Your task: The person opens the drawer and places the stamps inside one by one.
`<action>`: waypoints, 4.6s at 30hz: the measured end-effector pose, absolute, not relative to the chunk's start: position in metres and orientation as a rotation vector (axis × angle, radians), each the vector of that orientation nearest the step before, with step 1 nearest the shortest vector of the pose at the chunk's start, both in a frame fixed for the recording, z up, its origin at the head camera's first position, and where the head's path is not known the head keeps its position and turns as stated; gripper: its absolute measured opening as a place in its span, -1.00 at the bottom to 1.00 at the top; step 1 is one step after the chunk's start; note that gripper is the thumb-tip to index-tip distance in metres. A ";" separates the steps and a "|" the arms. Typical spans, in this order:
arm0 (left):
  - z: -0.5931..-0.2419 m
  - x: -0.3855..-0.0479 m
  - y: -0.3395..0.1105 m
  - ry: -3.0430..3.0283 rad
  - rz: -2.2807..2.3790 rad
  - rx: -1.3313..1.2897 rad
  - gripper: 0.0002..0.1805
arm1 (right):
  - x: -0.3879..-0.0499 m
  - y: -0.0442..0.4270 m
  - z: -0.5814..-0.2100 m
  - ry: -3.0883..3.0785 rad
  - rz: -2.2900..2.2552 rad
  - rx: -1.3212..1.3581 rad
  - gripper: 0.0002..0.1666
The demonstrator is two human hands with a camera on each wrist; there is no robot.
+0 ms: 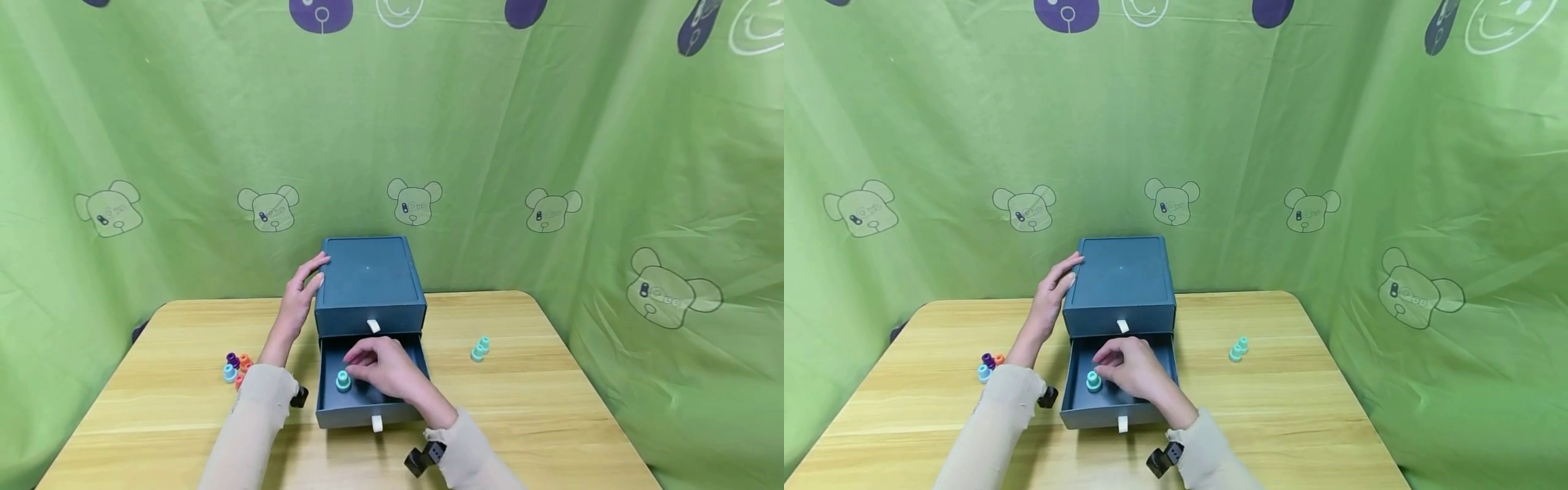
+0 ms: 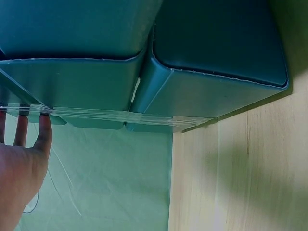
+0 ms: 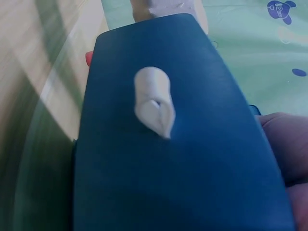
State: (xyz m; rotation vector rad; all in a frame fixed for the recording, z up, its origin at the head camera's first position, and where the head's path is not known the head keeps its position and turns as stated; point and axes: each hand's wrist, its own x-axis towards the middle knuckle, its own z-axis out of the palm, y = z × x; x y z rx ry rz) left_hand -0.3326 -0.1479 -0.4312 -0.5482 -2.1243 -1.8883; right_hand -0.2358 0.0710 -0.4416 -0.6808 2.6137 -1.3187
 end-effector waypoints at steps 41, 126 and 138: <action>-0.459 -0.360 -0.150 -2.082 -1.875 -0.542 -0.56 | -0.253 0.248 -0.434 2.908 -1.601 -0.286 -0.67; -0.430 -0.336 -0.147 -2.124 -1.901 -0.540 -0.52 | -0.281 0.283 -0.509 2.801 -1.556 0.133 -0.62; -0.461 -0.361 -0.151 -2.118 -1.864 -0.519 -0.55 | -0.270 0.273 -0.487 2.774 -1.604 0.095 -0.54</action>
